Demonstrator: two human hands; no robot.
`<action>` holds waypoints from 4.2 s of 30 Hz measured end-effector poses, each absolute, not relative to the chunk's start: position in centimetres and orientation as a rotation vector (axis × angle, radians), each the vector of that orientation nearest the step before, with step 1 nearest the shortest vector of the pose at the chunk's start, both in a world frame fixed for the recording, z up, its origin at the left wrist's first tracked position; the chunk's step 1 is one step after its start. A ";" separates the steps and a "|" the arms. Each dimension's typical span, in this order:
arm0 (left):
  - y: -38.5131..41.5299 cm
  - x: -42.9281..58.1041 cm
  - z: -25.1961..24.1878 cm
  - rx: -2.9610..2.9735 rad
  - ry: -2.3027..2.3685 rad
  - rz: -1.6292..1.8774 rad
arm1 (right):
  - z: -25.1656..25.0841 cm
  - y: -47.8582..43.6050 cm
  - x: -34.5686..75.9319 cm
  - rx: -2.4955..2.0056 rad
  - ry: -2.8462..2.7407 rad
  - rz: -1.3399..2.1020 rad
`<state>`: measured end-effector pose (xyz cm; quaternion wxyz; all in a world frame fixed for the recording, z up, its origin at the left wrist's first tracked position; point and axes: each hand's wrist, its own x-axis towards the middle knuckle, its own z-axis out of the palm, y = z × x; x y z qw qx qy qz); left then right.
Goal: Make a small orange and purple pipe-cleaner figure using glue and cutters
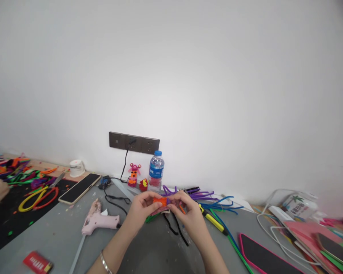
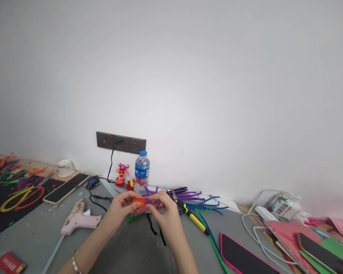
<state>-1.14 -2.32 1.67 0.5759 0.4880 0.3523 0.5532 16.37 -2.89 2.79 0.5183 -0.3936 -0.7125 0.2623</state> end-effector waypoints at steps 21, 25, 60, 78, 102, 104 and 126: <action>-2.6 -0.7 1.4 1.026 0.767 1.029 | 2.6 -2.7 17.3 -0.962 -1.584 0.913; -2.8 -0.6 1.3 1.148 0.791 0.956 | 2.5 -2.7 17.8 -0.991 -1.532 0.783; -2.6 -1.2 2.4 0.871 0.660 1.259 | 1.7 -2.0 16.9 -1.098 -1.762 0.824; -1.6 -1.1 0.0 1.827 1.226 1.086 | 0.9 -2.1 16.3 -1.249 -1.693 0.575; -1.9 -0.4 0.6 0.985 0.839 1.362 | 1.8 -2.2 16.0 -1.056 -1.530 1.060; -2.1 -0.4 1.0 0.942 0.812 1.326 | 2.1 -2.3 16.4 -1.037 -1.545 1.101; -2.1 -2.3 1.2 1.514 0.839 0.841 | 1.3 -2.4 17.3 -1.015 -1.523 1.381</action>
